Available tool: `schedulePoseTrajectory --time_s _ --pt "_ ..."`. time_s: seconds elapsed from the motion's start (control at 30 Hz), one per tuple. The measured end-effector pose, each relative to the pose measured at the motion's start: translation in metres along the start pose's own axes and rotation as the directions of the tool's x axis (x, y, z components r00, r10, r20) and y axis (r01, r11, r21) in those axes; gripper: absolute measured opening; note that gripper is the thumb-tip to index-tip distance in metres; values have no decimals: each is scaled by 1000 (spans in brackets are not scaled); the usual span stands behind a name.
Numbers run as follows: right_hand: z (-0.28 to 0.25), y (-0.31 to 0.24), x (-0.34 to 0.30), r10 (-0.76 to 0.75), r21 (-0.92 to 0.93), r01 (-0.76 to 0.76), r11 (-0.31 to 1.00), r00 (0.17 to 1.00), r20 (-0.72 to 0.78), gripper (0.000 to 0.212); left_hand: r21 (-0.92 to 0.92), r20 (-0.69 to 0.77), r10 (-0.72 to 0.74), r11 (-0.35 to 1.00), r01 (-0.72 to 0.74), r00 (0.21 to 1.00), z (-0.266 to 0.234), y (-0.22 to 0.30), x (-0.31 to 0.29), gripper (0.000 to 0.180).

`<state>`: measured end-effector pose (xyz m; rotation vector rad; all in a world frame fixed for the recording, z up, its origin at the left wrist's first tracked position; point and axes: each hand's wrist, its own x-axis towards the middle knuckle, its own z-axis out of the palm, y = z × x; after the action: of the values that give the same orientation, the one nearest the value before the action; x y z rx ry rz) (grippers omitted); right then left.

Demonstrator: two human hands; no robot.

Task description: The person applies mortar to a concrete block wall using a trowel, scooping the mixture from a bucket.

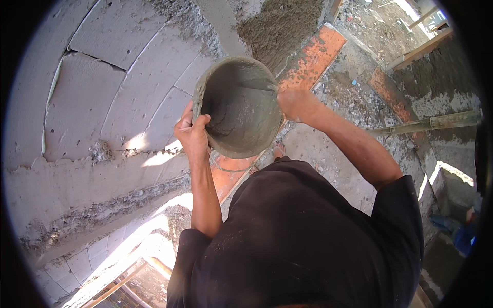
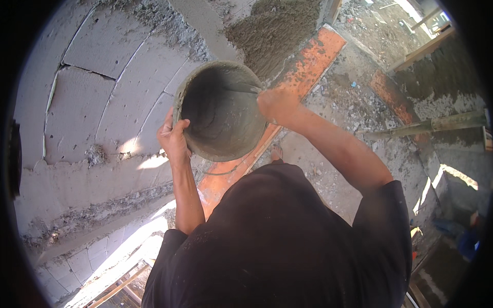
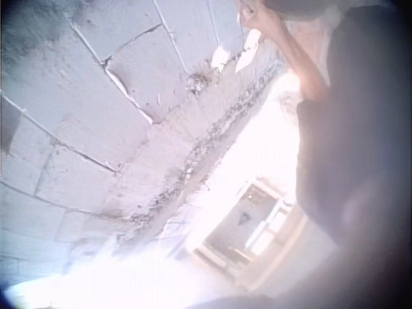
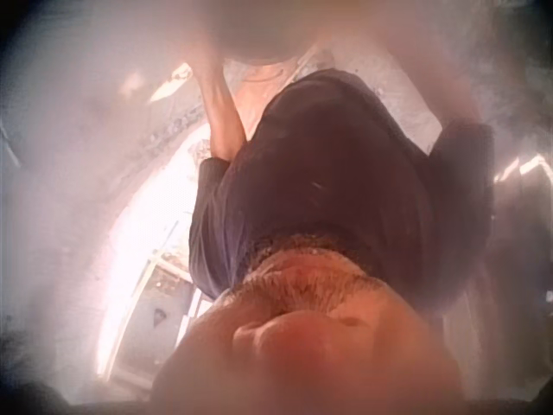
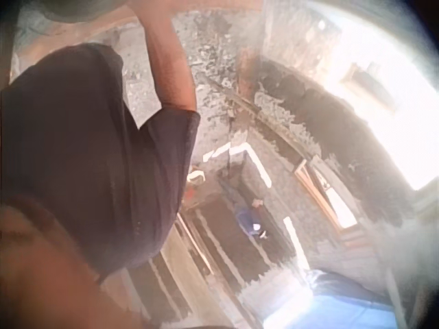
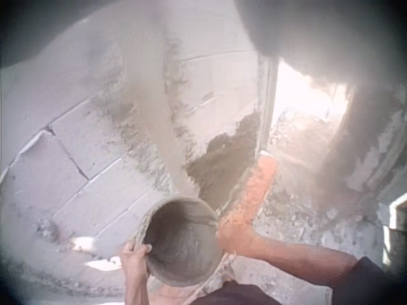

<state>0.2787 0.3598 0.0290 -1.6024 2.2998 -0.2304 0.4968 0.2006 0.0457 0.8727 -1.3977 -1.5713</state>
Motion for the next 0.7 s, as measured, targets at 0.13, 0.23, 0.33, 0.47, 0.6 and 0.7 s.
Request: schedulePoseTrajectory --time_s 0.13,0.23,0.33,0.47,0.6,0.7 --pt "7 -26 -2 -70 -14 87 996 877 475 19 261 187 171 941 -216 967 16 25 -13 10" --pt "4 -53 -24 -216 404 -106 908 710 670 17 246 252 237 922 -299 938 8 27 -19 19" --pt "9 -48 -68 -432 811 -410 417 696 574 15 243 209 153 949 -203 966 -15 42 -24 13" --pt "72 -55 -86 -356 820 -571 -30 773 525 11 205 75 144 966 -157 987 -42 14 -19 23" --pt "86 -68 -81 -361 806 -581 -115 780 511 10 138 7 157 978 -156 988 -43 -4 -16 38" --pt "100 -67 -80 -265 855 -473 -212 870 415 11 192 -8 57 980 -54 998 -37 -15 -16 23"
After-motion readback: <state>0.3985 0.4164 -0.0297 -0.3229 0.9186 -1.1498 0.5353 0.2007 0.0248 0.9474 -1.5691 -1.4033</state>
